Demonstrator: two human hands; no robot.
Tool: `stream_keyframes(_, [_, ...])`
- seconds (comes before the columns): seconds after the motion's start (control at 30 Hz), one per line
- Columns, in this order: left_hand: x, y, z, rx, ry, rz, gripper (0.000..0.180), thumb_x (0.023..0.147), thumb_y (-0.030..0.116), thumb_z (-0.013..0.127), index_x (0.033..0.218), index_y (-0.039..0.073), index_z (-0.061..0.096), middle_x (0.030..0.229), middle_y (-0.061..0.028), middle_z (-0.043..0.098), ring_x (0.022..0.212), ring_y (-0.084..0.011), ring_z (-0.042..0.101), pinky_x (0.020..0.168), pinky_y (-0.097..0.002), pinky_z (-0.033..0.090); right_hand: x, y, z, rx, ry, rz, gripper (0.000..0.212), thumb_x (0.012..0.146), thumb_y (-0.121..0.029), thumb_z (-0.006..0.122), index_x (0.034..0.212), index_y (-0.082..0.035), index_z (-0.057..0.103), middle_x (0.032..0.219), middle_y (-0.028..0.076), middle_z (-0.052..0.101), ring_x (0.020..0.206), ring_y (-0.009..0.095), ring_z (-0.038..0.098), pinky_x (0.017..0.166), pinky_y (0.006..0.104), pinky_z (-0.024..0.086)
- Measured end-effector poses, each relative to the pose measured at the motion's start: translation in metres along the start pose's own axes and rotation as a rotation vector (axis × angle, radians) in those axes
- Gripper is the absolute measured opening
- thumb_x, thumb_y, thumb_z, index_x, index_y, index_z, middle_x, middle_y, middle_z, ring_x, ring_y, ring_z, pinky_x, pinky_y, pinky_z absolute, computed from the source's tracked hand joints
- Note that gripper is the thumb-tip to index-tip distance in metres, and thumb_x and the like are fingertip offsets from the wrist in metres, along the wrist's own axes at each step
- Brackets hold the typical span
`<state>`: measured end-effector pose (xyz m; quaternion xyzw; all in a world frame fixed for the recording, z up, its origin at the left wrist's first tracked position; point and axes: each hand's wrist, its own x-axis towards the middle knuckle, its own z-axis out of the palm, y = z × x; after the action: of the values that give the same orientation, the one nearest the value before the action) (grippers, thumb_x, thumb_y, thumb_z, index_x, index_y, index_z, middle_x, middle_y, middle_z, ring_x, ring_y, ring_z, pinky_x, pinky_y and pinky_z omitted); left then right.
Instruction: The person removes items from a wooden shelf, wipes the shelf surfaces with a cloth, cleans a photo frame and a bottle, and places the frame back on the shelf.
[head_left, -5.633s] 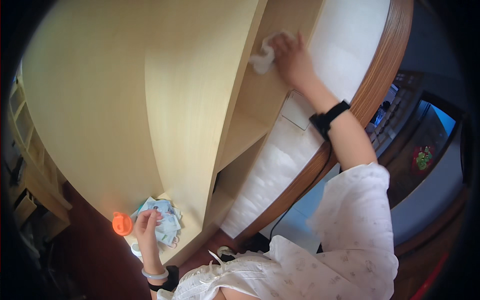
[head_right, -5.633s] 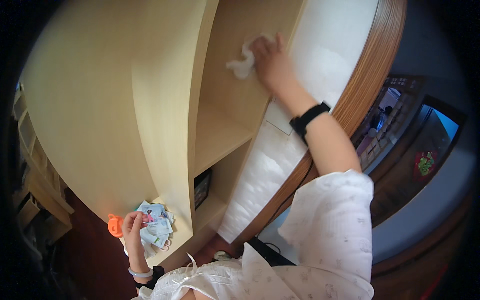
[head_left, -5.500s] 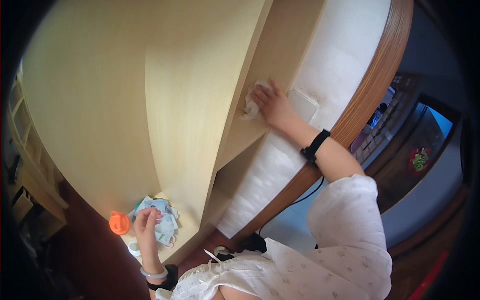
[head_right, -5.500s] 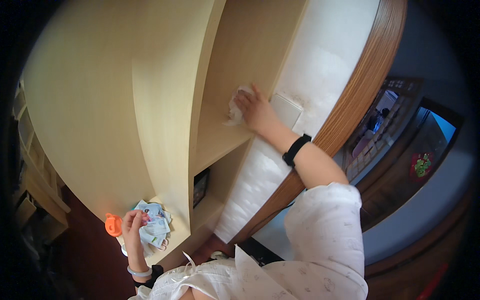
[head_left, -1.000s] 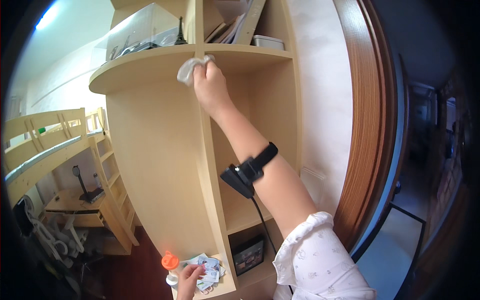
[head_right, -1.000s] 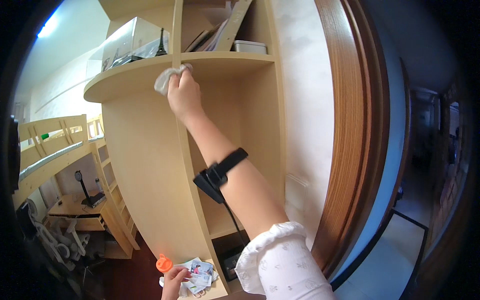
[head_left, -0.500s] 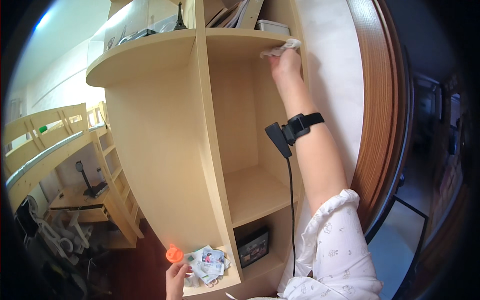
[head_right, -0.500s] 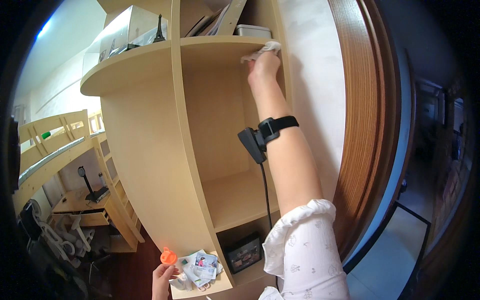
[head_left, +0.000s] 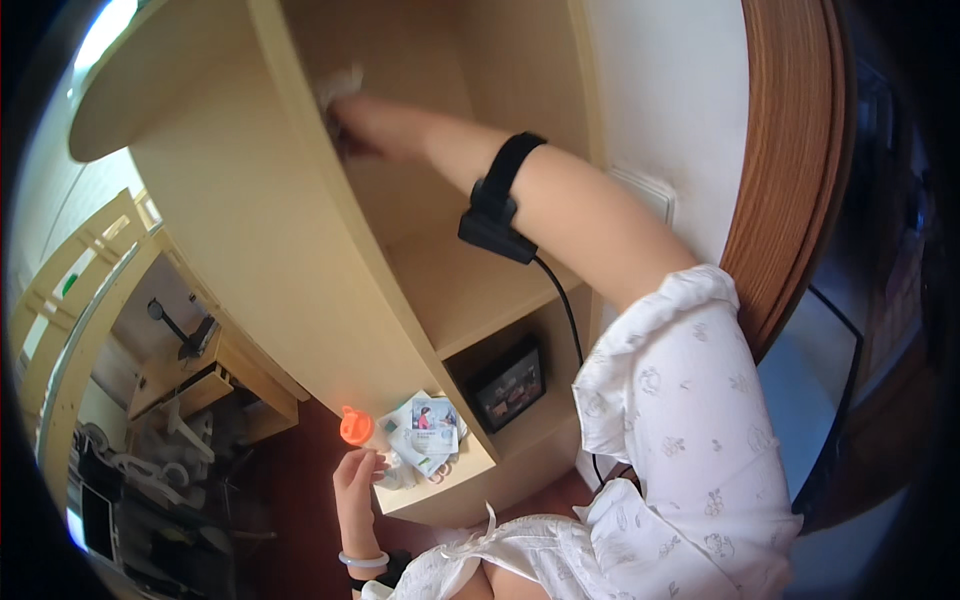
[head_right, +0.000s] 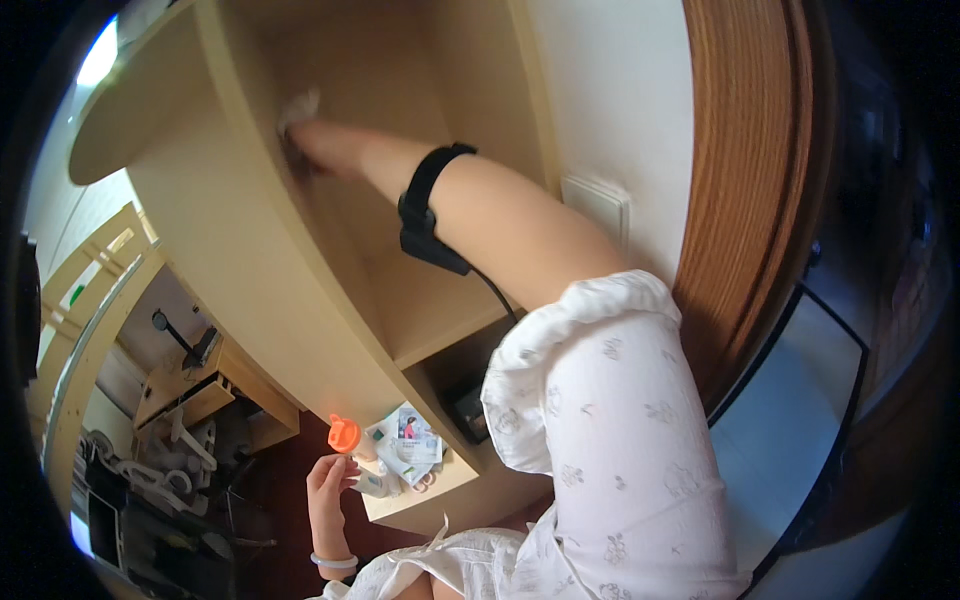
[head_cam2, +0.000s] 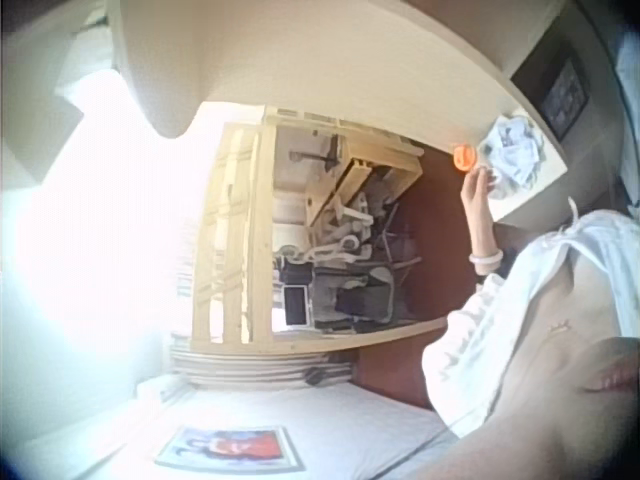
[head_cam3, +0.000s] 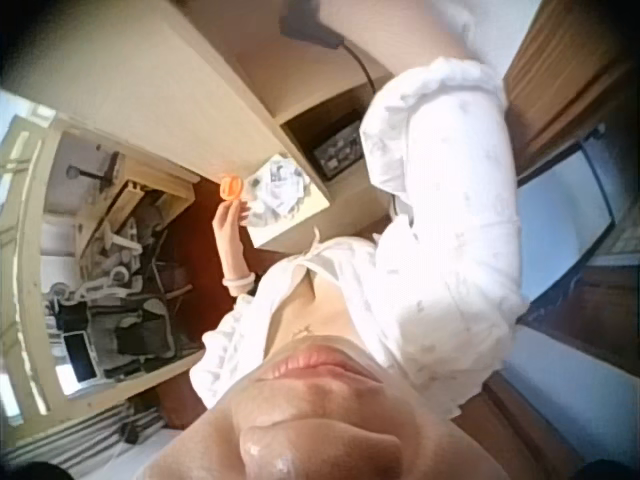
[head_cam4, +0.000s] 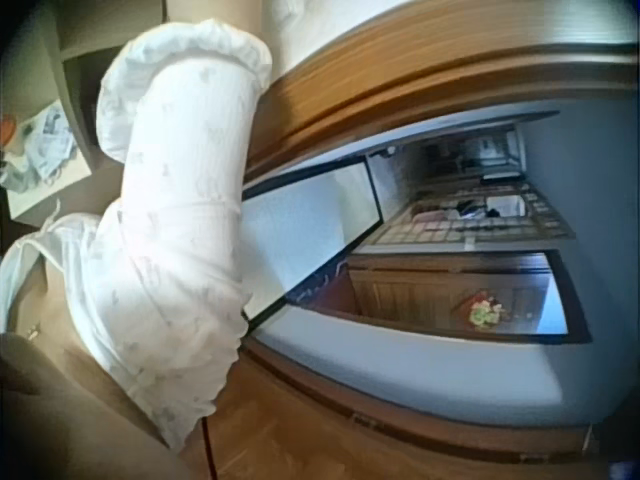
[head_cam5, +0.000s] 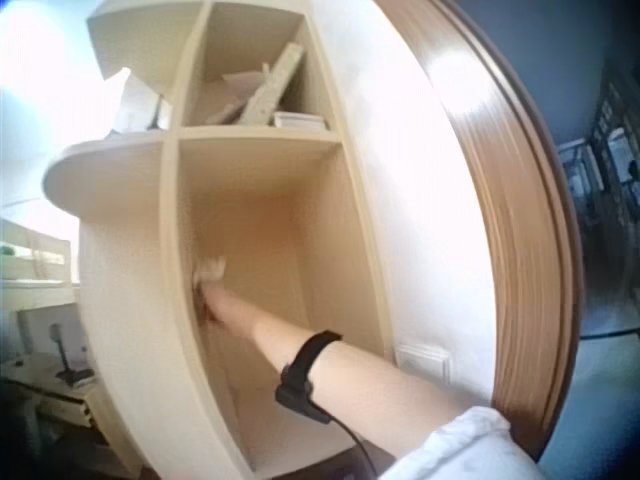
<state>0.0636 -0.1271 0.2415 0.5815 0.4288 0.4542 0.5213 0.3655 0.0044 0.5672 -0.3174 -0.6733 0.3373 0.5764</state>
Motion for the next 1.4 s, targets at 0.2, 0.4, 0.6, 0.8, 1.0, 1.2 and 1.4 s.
stream_keyframes(0.2, [0.012,0.001,0.014,0.021,-0.027,0.033,0.02,0.089,0.016,0.057,0.096,-0.002,0.061,0.084,-0.0073,0.064,0.076,-0.0144,0.06,0.068,-0.0261,0.047,-0.069,0.08,0.008,-0.458,-0.187,0.679,0.043,0.093,-0.037,0.04,0.114,-0.003,0.054,0.098,0.01,0.063,0.08,0.021,0.062,0.069,0.0359,0.053])
stream_keyframes(0.4, [0.025,-0.005,0.013,0.058,-0.064,-0.053,0.019,0.091,0.019,0.055,0.097,0.001,0.06,0.086,-0.0063,0.065,0.077,-0.0133,0.062,0.067,-0.0244,0.047,0.026,0.077,-0.051,0.057,-0.077,-0.142,0.044,0.093,-0.041,0.042,0.114,-0.005,0.057,0.101,0.013,0.062,0.088,0.021,0.06,0.074,0.0375,0.051])
stream_keyframes(0.6, [0.023,-0.007,-0.018,-0.006,0.048,-0.075,0.021,0.089,0.015,0.057,0.098,-0.003,0.06,0.085,-0.0082,0.063,0.078,-0.0142,0.06,0.07,-0.0258,0.047,0.029,0.093,-0.006,-0.677,-0.252,-0.013,0.043,0.091,-0.035,0.045,0.117,-0.003,0.057,0.11,0.016,0.061,0.096,0.026,0.059,0.083,0.0392,0.047])
stream_keyframes(0.8, [0.037,-0.033,-0.031,-0.077,0.003,-0.116,0.019,0.09,0.016,0.056,0.095,-0.002,0.06,0.084,-0.0065,0.063,0.077,-0.0127,0.059,0.068,-0.0241,0.046,-0.036,0.191,-0.091,-1.529,-0.707,0.132,0.044,0.087,-0.036,0.049,0.118,-0.006,0.057,0.115,0.016,0.059,0.099,0.027,0.059,0.086,0.0387,0.046])
stream_keyframes(1.0, [0.05,-0.055,-0.041,-0.134,-0.047,-0.17,0.018,0.09,0.017,0.057,0.095,0.0,0.061,0.083,-0.0053,0.063,0.076,-0.0116,0.059,0.068,-0.0244,0.046,-0.094,0.133,-0.103,-1.714,-0.5,0.726,0.036,0.084,-0.022,0.047,0.112,-0.004,0.06,0.116,0.02,0.058,0.103,0.032,0.057,0.088,0.0418,0.044])
stream_keyframes(1.2, [0.067,-0.051,-0.011,-0.228,-0.266,-0.135,0.019,0.09,0.018,0.057,0.095,0.001,0.061,0.087,-0.0054,0.064,0.079,-0.0117,0.06,0.071,-0.0243,0.046,-0.17,0.053,-0.048,-1.788,-0.589,1.095,0.038,0.078,-0.015,0.05,0.11,0.003,0.058,0.111,0.023,0.059,0.102,0.035,0.057,0.088,0.0432,0.044])
stream_keyframes(1.4, [0.067,-0.056,0.018,-0.26,-0.461,-0.157,0.018,0.09,0.018,0.058,0.097,0.002,0.061,0.087,-0.0049,0.064,0.08,-0.0112,0.06,0.07,-0.024,0.046,-0.272,0.069,-0.006,-1.769,0.097,0.277,0.036,0.07,-0.012,0.051,0.099,0.009,0.057,0.11,0.025,0.056,0.106,0.039,0.051,0.092,0.046,0.041])
